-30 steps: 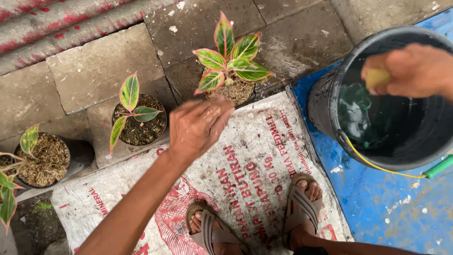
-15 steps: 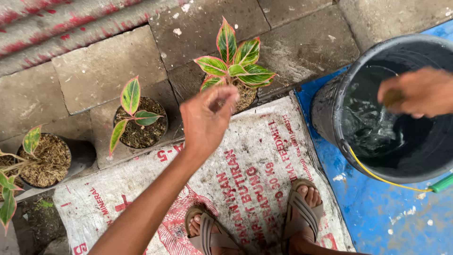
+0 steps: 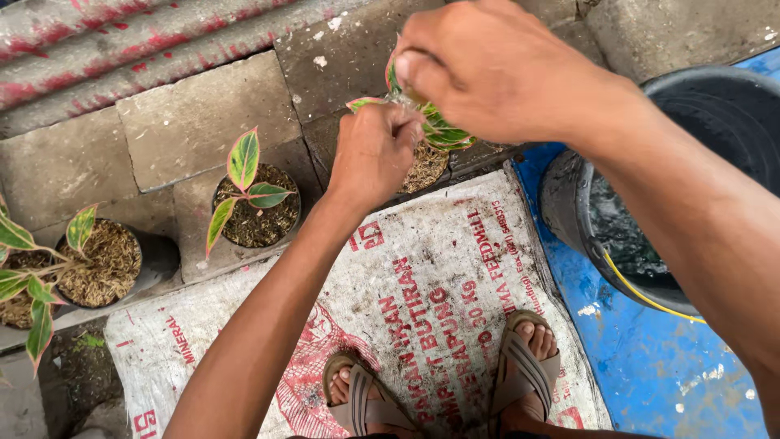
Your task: The person holds a potted Aglaonema plant and wipes its leaves with a wet sponge. The person dips the sponge into a bucket of water, squeezes it, and then wipes the leaves of the plant. The person repeats this process for several leaves.
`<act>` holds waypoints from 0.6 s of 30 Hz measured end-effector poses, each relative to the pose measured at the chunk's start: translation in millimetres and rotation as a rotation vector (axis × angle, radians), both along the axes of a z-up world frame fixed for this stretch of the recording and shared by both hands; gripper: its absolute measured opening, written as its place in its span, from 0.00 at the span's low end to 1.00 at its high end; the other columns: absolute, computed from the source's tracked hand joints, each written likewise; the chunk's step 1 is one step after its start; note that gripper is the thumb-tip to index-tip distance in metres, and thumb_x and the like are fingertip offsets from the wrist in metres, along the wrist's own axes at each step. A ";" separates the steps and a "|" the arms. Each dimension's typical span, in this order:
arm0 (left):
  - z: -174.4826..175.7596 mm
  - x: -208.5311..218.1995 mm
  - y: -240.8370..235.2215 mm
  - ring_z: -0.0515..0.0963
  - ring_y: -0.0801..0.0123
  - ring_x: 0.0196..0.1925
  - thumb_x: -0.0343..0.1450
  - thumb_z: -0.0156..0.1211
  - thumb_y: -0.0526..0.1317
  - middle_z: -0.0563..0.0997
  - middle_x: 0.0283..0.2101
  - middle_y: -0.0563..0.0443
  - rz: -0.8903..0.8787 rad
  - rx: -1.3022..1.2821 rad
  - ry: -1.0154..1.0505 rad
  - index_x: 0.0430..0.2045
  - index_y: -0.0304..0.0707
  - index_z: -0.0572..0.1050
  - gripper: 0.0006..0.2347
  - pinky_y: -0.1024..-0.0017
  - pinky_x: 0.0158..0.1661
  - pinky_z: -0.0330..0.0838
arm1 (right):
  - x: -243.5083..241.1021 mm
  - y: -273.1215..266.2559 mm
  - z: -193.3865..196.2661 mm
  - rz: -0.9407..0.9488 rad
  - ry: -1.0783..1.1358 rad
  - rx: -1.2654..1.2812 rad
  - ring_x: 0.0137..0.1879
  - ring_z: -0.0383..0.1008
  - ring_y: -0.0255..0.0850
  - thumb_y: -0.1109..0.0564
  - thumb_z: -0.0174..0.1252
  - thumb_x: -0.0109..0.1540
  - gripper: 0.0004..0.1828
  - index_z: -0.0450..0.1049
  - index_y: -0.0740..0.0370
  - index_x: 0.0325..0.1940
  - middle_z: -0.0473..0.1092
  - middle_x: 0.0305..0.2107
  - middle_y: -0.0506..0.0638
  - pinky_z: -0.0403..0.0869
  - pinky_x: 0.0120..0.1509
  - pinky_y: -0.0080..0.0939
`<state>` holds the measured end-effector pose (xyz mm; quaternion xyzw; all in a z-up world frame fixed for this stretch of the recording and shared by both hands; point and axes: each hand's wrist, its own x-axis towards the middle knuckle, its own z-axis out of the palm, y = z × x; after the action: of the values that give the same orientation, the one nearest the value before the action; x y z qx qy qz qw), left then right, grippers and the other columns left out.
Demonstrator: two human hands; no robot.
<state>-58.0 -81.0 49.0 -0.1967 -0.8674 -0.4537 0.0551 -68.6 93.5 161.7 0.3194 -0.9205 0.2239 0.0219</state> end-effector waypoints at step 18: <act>-5.4 -20.7 0.3 0.84 0.74 0.21 0.67 0.62 0.29 0.86 0.29 0.50 0.136 0.081 -0.414 0.34 0.37 0.83 0.06 0.73 0.22 0.80 | -9.9 -25.4 -36.1 -0.104 0.276 0.042 0.36 0.77 0.65 0.53 0.53 0.75 0.17 0.75 0.71 0.43 0.73 0.26 0.65 0.75 0.40 0.62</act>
<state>-78.6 -80.7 43.6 -0.0383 -0.8525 -0.5142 -0.0857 -78.5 68.1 125.6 0.2994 -0.9286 0.1570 0.1528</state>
